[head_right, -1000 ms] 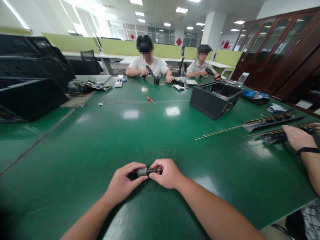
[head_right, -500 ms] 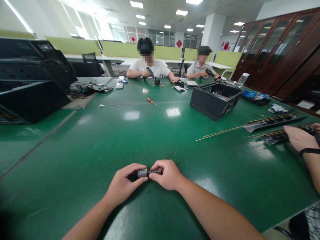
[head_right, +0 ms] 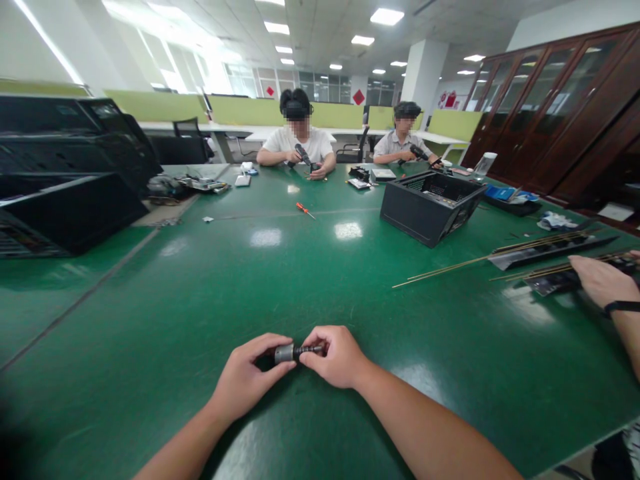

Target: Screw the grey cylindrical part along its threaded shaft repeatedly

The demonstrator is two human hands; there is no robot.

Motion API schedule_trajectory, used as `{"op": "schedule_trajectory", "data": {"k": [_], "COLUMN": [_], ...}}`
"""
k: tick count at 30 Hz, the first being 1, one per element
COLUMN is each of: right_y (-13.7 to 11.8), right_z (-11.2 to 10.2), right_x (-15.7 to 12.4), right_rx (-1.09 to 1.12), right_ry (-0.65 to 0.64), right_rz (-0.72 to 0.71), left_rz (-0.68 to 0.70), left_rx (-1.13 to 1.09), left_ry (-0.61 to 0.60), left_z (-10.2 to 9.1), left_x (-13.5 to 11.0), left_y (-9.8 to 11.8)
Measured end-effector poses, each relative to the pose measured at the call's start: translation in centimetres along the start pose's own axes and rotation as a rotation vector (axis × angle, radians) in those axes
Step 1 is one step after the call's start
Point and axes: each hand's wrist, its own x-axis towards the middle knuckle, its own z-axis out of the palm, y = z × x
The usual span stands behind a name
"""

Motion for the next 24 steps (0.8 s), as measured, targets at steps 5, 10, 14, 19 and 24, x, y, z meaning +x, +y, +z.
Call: {"op": "schedule_trajectory", "data": {"k": [5, 10, 14, 19, 24], "right_y": [-0.03, 0.01, -0.04, -0.08, 0.04], "right_z": [0.10, 0.10, 0.10, 0.21, 0.31], "right_x": [0.03, 0.04, 0.03, 0.01, -0.04], "right_rx": [0.021, 0.024, 0.012, 0.003, 0.017], "right_ry": [0.007, 0.005, 0.002, 0.016, 0.015], "right_rz": [0.006, 0.007, 0.007, 0.019, 0.030], "left_rz": [0.000, -0.008, -0.012, -0.019, -0.031], "left_rx": [0.003, 0.008, 0.004, 0.002, -0.001], "left_ry": [0.010, 0.017, 0.029, 0.032, 0.044], "left_z": [-0.20, -0.18, -0.09, -0.10, -0.20], "left_x": [0.01, 0.06, 0.10, 0.09, 0.03], "left_y": [0.06, 0.08, 0.02, 0.04, 0.02]}}
